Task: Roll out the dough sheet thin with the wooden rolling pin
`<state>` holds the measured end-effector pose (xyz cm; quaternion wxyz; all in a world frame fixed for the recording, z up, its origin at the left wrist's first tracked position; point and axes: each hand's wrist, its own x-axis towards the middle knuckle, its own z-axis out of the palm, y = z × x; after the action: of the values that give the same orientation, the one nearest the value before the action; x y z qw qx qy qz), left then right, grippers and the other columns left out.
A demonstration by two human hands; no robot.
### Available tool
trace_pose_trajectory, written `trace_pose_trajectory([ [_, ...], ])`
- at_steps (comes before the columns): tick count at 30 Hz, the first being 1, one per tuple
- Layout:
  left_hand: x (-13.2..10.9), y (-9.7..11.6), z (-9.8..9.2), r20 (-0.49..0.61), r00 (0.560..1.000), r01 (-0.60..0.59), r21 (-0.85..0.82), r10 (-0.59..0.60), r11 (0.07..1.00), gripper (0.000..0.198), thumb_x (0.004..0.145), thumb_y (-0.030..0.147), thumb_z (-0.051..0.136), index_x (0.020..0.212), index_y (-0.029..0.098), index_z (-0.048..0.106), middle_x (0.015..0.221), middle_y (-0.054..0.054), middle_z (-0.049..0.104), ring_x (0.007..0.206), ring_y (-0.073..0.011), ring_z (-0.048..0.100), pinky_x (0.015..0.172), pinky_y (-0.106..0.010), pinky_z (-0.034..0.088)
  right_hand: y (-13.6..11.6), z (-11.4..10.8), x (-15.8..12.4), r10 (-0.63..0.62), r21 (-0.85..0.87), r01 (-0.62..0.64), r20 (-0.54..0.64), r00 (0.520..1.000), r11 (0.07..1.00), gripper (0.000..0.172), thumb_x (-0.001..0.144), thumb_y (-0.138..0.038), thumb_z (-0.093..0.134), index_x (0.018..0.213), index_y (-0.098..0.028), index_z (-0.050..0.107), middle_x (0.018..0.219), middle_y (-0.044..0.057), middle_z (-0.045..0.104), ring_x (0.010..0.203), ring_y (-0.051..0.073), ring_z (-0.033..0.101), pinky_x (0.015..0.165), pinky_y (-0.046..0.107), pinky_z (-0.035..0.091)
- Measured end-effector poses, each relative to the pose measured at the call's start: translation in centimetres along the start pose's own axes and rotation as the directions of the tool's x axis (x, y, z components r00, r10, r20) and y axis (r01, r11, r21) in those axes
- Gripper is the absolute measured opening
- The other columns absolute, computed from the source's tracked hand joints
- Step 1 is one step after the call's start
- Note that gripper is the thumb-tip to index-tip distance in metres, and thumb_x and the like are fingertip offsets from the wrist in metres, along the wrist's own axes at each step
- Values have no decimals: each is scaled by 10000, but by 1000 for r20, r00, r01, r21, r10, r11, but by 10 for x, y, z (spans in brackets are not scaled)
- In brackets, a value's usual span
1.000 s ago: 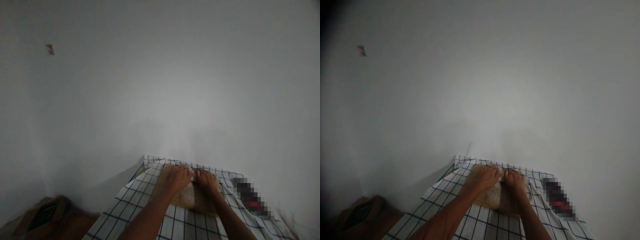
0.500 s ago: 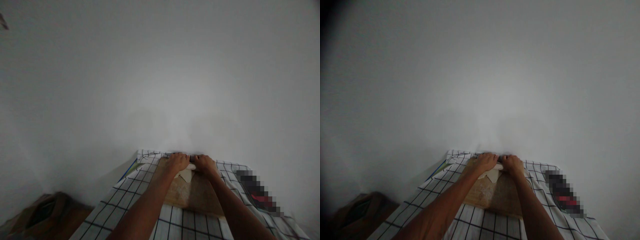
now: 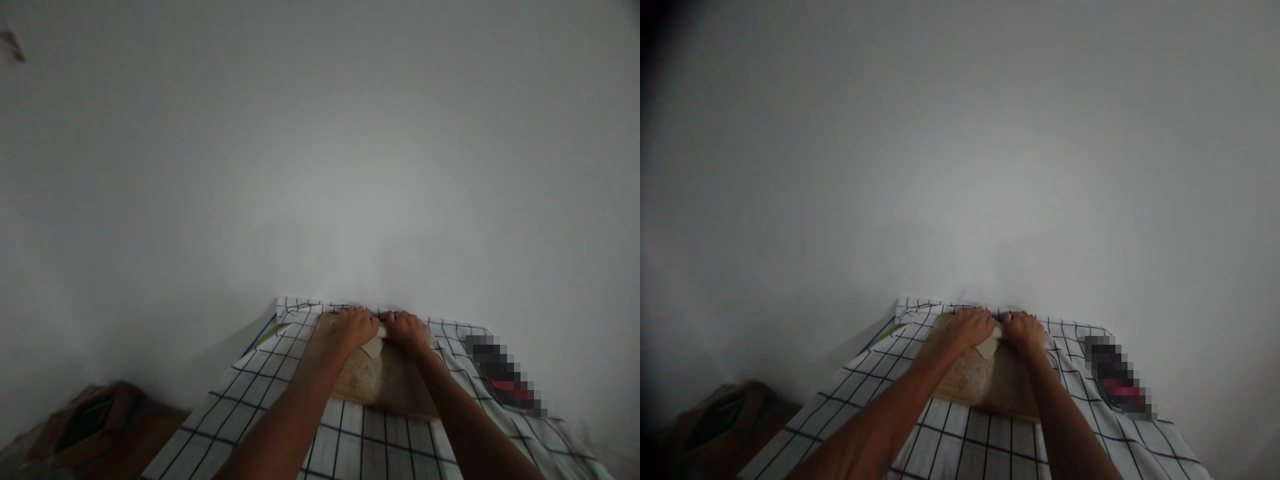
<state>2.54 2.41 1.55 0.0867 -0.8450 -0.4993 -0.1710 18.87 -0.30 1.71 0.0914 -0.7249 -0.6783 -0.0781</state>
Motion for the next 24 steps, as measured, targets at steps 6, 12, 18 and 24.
trace_pose_trajectory([
  [6, -26, 5, 3, -107, 991, -79, -18, 77, 997, 312, 1008, 255, 425, 1142, 179, 696, 1156, -133, 710, 1152, -289, 608, 997, -454, 458, -2, -1, -27, -33, -40, 29, -98, 995, 999, 372, 1015, -275, 343, 1064, -198, 703, 1112, 140, 720, 1052, 258, 665, 866, 363, 483],
  [12, -44, 10, -3, -168, 980, -112, -42, 103, 993, 324, 1019, 279, 418, 1211, 202, 667, 1262, -117, 678, 1203, -279, 584, 1052, -476, 421, -4, -1, -43, -73, 5, 75, -172, 982, 997, 381, 1025, -251, 327, 1067, -209, 702, 1157, 108, 719, 1081, 238, 655, 909, 359, 457],
  [18, -55, 17, -4, -189, 980, -75, -90, 57, 993, 290, 1006, 288, 442, 1177, 231, 669, 1263, -91, 678, 1211, -284, 567, 1041, -505, 402, -7, -1, -60, -22, 53, 31, -179, 984, 998, 363, 1023, -278, 354, 1082, -213, 706, 1258, 112, 683, 1164, 239, 613, 932, 350, 437],
  [24, -62, 21, -6, -175, 984, -57, -122, 35, 991, 305, 1000, 288, 439, 1183, 239, 678, 1298, -80, 670, 1234, -286, 558, 1063, -495, 386, -8, -3, -66, -59, 49, 69, -182, 982, 996, 367, 1011, -242, 336, 1026, -222, 703, 1217, 85, 700, 1165, 237, 611, 933, 355, 445],
])
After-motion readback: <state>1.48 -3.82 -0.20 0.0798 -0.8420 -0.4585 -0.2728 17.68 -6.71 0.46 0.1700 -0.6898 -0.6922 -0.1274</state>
